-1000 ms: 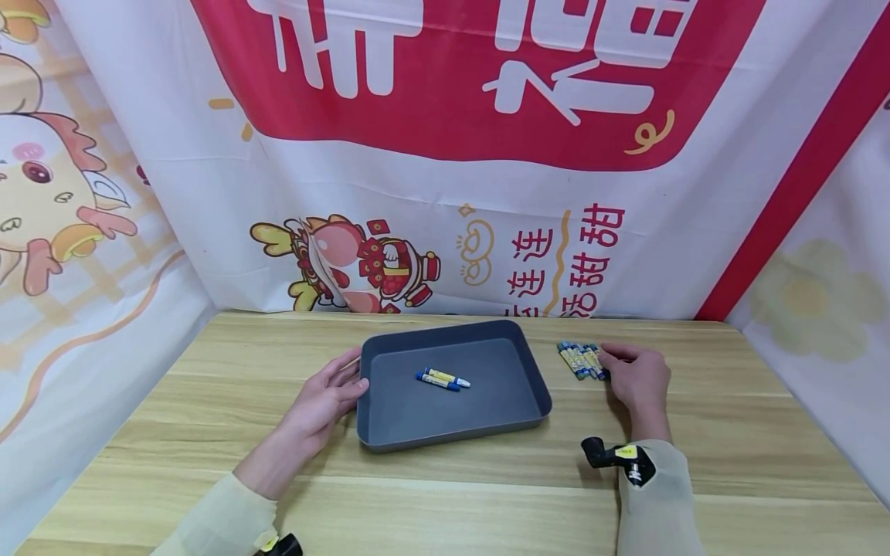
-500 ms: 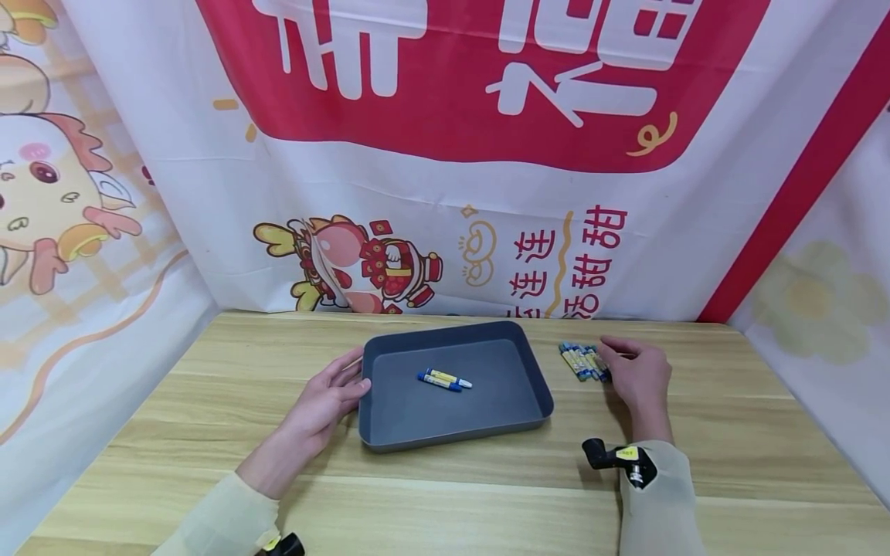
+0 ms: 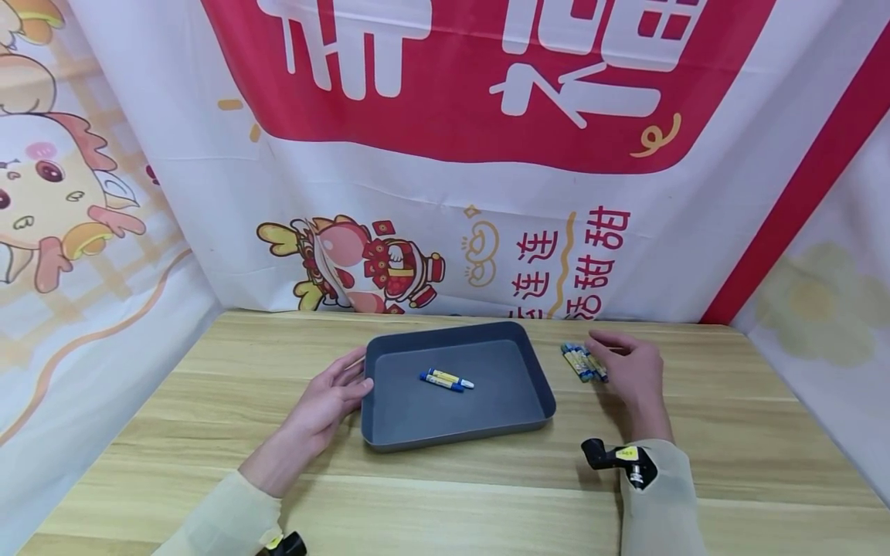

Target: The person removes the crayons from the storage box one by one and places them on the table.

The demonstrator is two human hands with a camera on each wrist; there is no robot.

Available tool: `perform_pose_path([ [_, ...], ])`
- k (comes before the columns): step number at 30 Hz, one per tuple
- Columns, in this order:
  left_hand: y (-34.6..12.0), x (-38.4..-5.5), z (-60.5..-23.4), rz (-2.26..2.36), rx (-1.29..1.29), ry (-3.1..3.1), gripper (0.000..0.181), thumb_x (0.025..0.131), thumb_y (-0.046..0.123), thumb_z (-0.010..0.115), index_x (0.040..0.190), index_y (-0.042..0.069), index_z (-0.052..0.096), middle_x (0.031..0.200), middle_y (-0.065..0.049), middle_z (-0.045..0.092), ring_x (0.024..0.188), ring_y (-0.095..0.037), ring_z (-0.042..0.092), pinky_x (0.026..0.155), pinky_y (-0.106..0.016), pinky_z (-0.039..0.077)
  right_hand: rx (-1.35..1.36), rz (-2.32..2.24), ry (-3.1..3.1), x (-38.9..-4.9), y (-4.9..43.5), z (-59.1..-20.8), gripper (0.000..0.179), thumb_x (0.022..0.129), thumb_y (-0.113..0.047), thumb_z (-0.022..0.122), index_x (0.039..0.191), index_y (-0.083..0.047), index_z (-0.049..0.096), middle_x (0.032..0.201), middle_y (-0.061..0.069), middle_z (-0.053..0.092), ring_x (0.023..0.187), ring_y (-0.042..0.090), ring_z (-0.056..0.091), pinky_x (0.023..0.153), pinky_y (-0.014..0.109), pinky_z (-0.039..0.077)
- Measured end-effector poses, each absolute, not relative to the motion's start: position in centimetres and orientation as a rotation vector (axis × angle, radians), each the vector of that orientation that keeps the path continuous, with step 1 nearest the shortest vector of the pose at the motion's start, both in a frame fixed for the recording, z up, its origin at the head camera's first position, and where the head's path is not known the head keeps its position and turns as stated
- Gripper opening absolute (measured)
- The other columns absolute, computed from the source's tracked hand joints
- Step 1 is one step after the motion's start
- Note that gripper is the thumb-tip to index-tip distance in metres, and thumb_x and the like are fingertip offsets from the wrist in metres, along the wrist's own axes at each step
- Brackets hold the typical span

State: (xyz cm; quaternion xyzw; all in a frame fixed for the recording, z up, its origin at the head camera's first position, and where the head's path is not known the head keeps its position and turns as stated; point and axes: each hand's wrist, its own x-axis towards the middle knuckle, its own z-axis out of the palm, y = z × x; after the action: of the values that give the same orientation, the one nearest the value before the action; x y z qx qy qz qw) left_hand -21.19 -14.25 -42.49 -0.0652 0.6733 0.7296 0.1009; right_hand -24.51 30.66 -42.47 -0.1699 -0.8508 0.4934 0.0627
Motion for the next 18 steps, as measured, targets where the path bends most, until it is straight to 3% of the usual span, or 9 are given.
perform_pose_path([
  [7, -14.2, -21.2, -42.5, 2.150, -0.203, 1.989, 0.066, 0.104, 0.000, 0.061, 0.164, 0.014, 0.039, 0.172, -0.016, 0.037, 0.157, -0.038, 0.040, 0.128, -0.052, 0.039, -0.373, 1.483, -2.611, -24.6, 29.6, -41.7, 0.060, 0.099, -0.059, 0.068, 0.144, -0.020, 0.067, 0.150, 0.011, 0.065, 0.137, 0.023, 0.055, 0.096, 0.025, 0.047],
  [14, -14.3, -21.2, -42.4, 2.152, -0.209, 1.984, 0.066, 0.103, 0.000, 0.061, 0.164, 0.014, 0.039, 0.172, -0.016, 0.036, 0.157, -0.038, 0.040, 0.128, -0.052, 0.040, -0.193, 1.423, -2.586, -24.7, 27.2, -40.8, 0.051, 0.097, -0.051, 0.075, 0.134, -0.016, 0.075, 0.133, 0.006, 0.076, 0.104, -0.007, 0.061, 0.083, 0.012, 0.052],
  [18, -14.3, -21.2, -42.3, 2.145, -0.209, 1.985, 0.066, 0.104, 0.000, 0.061, 0.164, 0.015, 0.039, 0.172, -0.016, 0.036, 0.157, -0.038, 0.039, 0.128, -0.052, 0.039, -0.123, 1.433, -2.588, -24.8, 26.0, -40.4, 0.051, 0.096, -0.051, 0.076, 0.133, -0.016, 0.076, 0.130, 0.007, 0.078, 0.097, -0.007, 0.063, 0.081, 0.013, 0.053],
])
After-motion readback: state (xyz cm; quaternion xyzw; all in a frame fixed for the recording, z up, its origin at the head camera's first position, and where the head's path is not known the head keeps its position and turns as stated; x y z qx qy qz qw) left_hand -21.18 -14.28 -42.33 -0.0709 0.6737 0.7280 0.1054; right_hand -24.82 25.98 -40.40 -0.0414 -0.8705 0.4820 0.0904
